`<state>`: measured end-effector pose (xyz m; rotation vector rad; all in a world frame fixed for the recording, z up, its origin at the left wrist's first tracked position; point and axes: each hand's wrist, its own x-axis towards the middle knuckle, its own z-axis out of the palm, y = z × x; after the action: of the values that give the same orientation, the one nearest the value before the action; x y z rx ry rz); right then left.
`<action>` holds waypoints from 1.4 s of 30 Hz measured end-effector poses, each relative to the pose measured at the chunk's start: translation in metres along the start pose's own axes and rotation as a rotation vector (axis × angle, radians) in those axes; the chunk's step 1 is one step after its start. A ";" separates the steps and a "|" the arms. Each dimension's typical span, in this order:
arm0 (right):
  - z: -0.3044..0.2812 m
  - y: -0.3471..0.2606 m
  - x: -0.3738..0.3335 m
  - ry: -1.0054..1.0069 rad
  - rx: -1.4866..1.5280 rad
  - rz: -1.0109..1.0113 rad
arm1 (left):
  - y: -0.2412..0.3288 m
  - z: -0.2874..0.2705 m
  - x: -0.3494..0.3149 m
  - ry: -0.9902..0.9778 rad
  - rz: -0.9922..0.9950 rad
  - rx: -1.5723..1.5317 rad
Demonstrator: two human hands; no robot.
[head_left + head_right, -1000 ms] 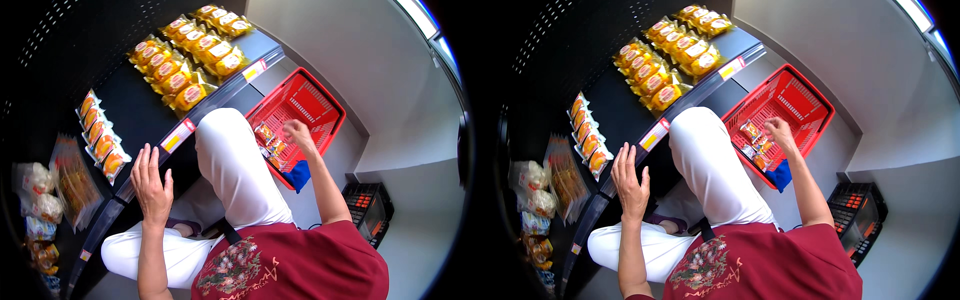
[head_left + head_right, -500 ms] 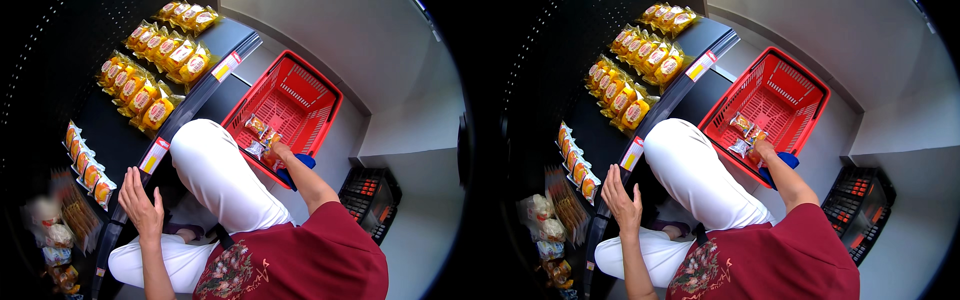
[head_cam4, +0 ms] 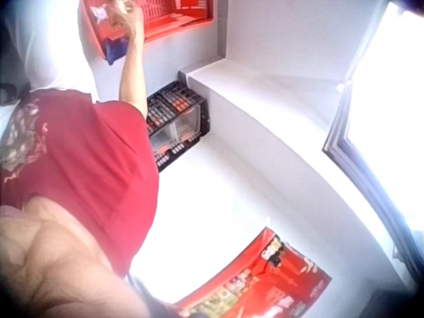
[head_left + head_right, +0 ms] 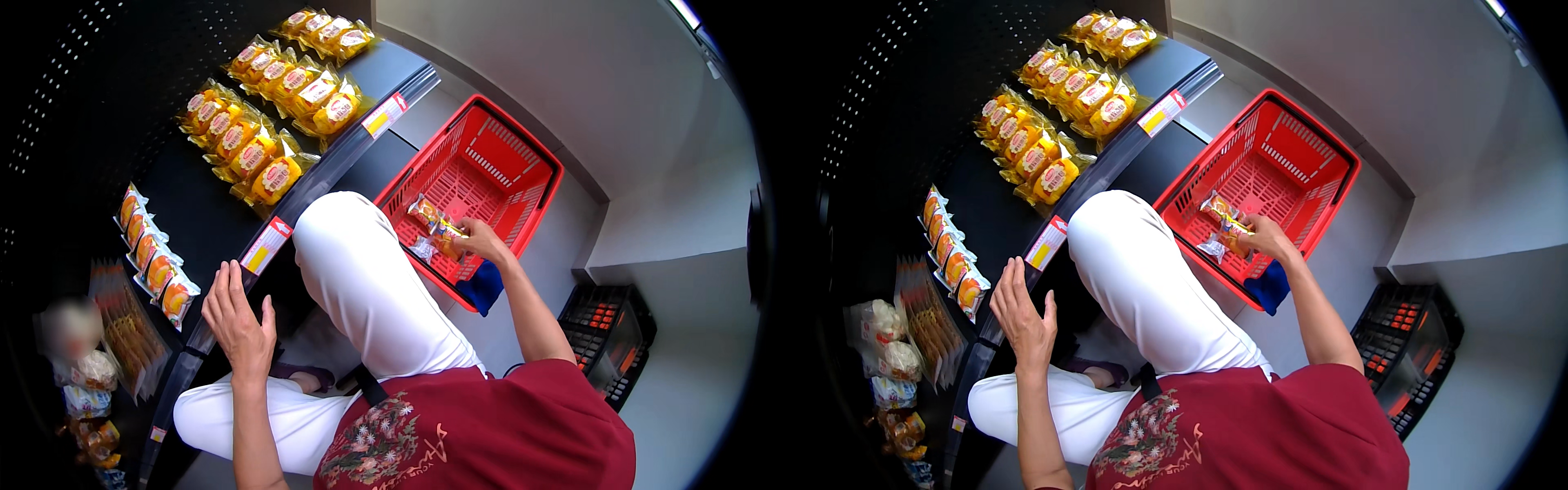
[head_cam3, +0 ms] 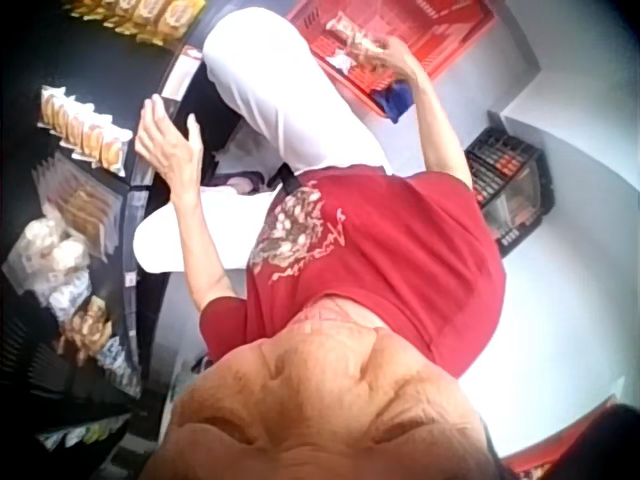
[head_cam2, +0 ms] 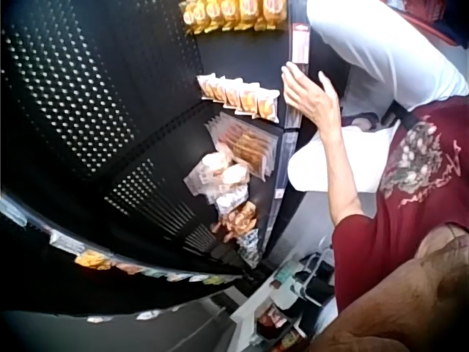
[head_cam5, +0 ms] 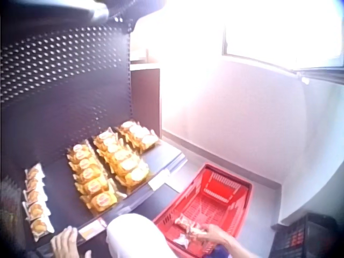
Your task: The person sits on the floor and restocks a supermarket shelf with packaged food items. They take items from a red basket, wipe the shelf with a blue cloth, and arrange the packages in neat rows.
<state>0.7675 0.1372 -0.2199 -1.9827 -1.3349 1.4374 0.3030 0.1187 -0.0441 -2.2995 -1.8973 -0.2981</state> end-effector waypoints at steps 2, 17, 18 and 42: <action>-0.010 -0.023 -0.021 0.024 0.130 -0.062 | 0.000 0.000 0.000 0.002 0.005 -0.015; 0.030 -0.282 -0.122 -0.166 0.529 -0.686 | 0.011 -0.056 0.004 0.022 -0.098 -1.370; 0.041 -0.296 -0.122 -0.250 0.511 -0.687 | 0.011 -0.060 0.005 0.023 -0.103 -1.456; 0.209 -0.462 0.020 -0.072 0.300 -0.983 | -0.134 -0.021 0.111 0.499 -0.539 -0.816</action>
<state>0.3627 0.3337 0.0145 -0.8429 -1.6437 1.1026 0.1908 0.2447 0.0019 -1.6773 -2.2980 -1.7932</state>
